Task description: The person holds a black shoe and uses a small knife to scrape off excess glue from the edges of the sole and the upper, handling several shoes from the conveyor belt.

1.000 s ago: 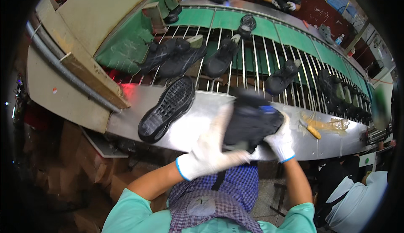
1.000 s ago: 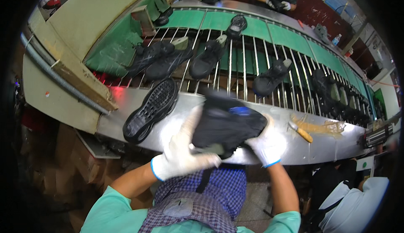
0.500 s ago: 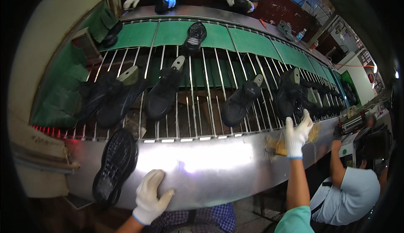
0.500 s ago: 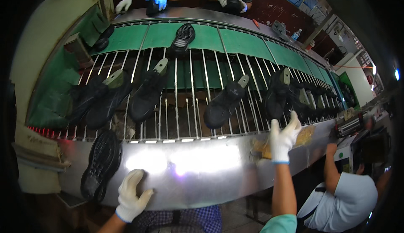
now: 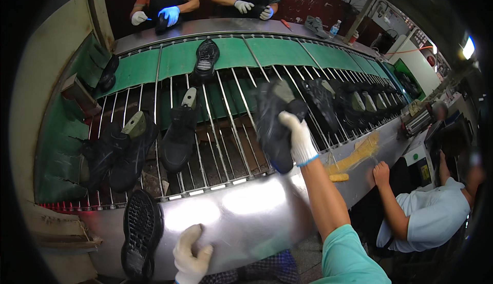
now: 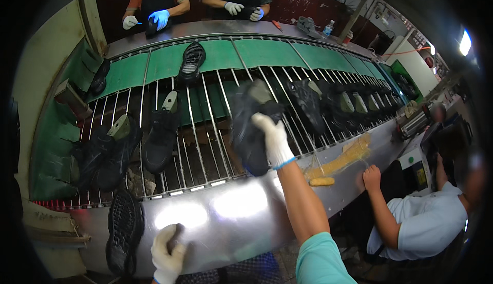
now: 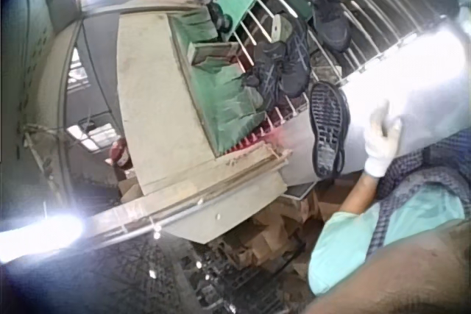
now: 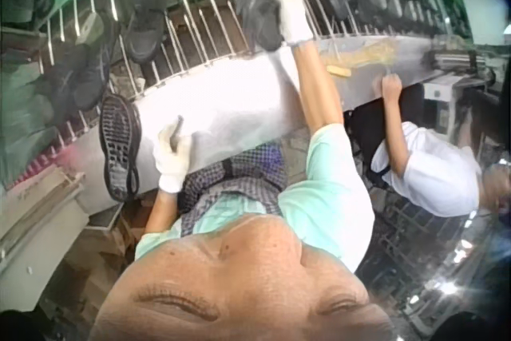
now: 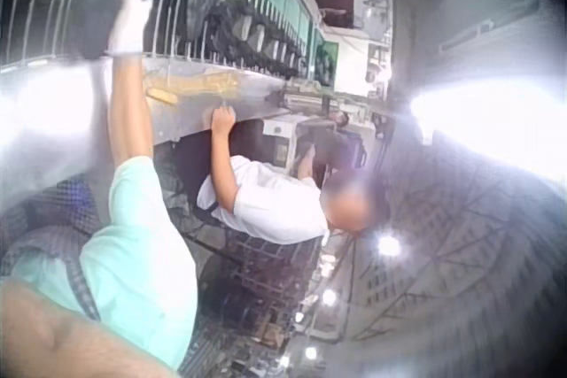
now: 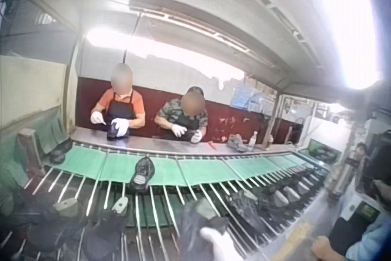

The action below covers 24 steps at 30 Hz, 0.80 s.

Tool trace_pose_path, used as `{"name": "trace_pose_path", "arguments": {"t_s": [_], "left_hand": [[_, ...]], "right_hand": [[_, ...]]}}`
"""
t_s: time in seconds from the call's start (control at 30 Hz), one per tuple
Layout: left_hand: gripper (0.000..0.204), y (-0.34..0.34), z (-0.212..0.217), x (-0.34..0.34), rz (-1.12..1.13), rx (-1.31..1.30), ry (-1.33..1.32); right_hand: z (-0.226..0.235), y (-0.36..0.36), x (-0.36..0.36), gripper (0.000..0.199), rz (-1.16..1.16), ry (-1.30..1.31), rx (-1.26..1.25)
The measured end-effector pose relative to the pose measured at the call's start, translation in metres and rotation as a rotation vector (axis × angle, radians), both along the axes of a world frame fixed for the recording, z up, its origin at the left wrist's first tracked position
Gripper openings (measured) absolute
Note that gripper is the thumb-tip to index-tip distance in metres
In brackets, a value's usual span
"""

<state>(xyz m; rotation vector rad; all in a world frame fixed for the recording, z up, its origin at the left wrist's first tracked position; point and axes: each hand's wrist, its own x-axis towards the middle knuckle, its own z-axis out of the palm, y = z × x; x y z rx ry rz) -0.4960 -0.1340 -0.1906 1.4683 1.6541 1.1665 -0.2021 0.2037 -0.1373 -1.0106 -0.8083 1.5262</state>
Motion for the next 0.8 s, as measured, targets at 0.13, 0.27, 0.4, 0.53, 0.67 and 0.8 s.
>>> {"name": "trace_pose_path", "arguments": {"t_s": [0.13,0.27,0.4,0.53,0.67,0.8], "left_hand": [[0.117,0.027,0.029,-0.007,-0.345,-0.422,-1.382],[0.119,-0.007,0.053,0.012,-0.440,-0.415,-1.187],[0.109,-0.082,0.043,0.031,-0.285,-0.330,-1.433],[0.130,-0.083,0.072,0.045,-0.345,0.012,-0.605],[0.082,0.005,0.088,-0.028,-0.070,0.537,0.582],[0.084,0.072,0.042,-0.172,0.175,-0.034,0.868]], "right_hand": [[0.126,-0.098,-0.042,0.050,0.784,-0.601,1.310],[0.103,-0.224,-0.055,0.066,0.846,-0.802,1.534],[0.014,-0.299,-0.030,0.104,0.592,-0.648,0.767],[-0.068,-0.394,-0.027,0.079,0.641,0.325,-0.328],[-0.094,-0.431,0.018,0.078,0.392,0.281,-0.601],[-0.151,-0.449,0.043,0.083,0.211,0.355,-0.556]]}}
